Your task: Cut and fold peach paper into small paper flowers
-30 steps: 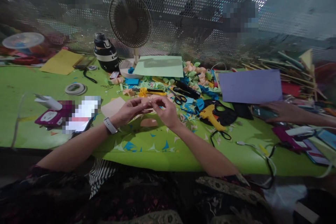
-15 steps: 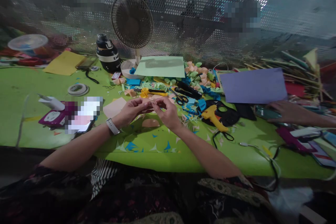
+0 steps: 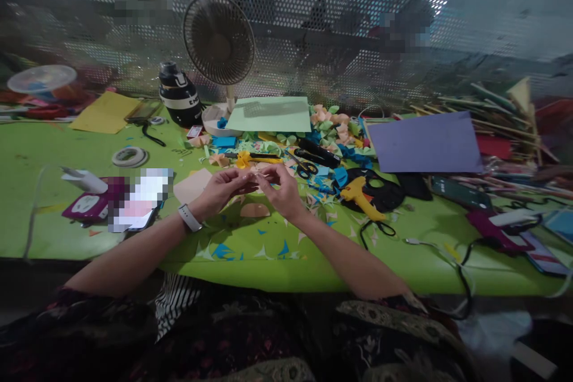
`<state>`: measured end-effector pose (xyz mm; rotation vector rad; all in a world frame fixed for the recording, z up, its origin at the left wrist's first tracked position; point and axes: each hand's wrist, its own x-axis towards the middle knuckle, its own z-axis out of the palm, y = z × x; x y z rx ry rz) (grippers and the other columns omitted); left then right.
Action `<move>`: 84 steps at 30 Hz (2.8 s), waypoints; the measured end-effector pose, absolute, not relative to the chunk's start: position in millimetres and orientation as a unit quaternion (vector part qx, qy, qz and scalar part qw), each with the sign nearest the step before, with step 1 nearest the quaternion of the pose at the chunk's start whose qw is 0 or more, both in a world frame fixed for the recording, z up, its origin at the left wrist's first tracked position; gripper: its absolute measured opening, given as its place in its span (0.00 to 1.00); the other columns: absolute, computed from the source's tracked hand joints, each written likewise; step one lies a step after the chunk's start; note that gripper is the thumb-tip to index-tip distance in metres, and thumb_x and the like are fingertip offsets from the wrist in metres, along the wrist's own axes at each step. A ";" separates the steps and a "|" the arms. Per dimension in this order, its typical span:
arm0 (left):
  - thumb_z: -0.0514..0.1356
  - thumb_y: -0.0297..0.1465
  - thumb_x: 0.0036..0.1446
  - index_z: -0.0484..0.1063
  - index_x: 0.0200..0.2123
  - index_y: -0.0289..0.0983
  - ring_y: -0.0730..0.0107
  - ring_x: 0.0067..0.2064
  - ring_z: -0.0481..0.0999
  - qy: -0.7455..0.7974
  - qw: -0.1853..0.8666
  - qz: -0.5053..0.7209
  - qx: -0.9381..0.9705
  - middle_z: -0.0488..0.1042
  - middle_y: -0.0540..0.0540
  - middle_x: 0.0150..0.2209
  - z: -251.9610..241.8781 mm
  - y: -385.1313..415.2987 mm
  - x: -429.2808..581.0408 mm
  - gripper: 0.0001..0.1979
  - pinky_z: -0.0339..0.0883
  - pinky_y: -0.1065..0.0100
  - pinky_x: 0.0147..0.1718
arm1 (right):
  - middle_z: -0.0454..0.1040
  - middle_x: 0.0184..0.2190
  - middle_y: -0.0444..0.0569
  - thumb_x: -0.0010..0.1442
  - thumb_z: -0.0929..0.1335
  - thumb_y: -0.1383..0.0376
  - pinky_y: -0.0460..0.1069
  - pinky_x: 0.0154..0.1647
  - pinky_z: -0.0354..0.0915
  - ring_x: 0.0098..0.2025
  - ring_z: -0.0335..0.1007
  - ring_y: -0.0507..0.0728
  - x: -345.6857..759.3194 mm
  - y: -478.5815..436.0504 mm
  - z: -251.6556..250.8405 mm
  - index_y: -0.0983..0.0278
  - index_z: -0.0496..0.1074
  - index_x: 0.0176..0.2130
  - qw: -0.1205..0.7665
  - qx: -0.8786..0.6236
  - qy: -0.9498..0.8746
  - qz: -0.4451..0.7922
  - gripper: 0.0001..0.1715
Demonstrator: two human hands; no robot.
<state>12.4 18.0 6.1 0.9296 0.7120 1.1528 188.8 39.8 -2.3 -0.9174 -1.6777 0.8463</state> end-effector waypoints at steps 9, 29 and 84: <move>0.72 0.41 0.48 0.76 0.30 0.35 0.71 0.35 0.80 0.339 0.656 0.511 0.441 0.80 0.48 0.32 5.5 17.7 12.6 0.16 0.73 0.62 0.48 | 0.71 0.31 0.45 0.60 0.68 0.51 0.50 0.35 0.69 0.32 0.69 0.53 191.3 41.4 4.8 0.60 0.67 0.34 0.466 -0.390 -0.711 0.354 0.16; 0.69 0.49 0.49 0.75 0.31 0.33 0.71 0.32 0.79 0.400 0.596 0.448 0.533 0.79 0.46 0.30 11.0 19.5 4.4 0.23 0.73 0.68 0.36 | 0.72 0.28 0.46 0.60 0.67 0.46 0.49 0.32 0.66 0.29 0.69 0.53 194.4 46.8 10.2 0.63 0.68 0.32 0.353 -0.365 -0.744 0.433 0.22; 0.67 0.40 0.56 0.78 0.33 0.33 0.71 0.34 0.80 0.340 0.625 0.305 0.633 0.81 0.42 0.34 11.5 36.4 -25.8 0.14 0.73 0.71 0.35 | 0.69 0.24 0.40 0.49 0.76 0.55 0.45 0.24 0.63 0.25 0.65 0.49 214.7 57.0 40.2 0.64 0.70 0.34 0.231 -0.402 -0.694 0.551 0.19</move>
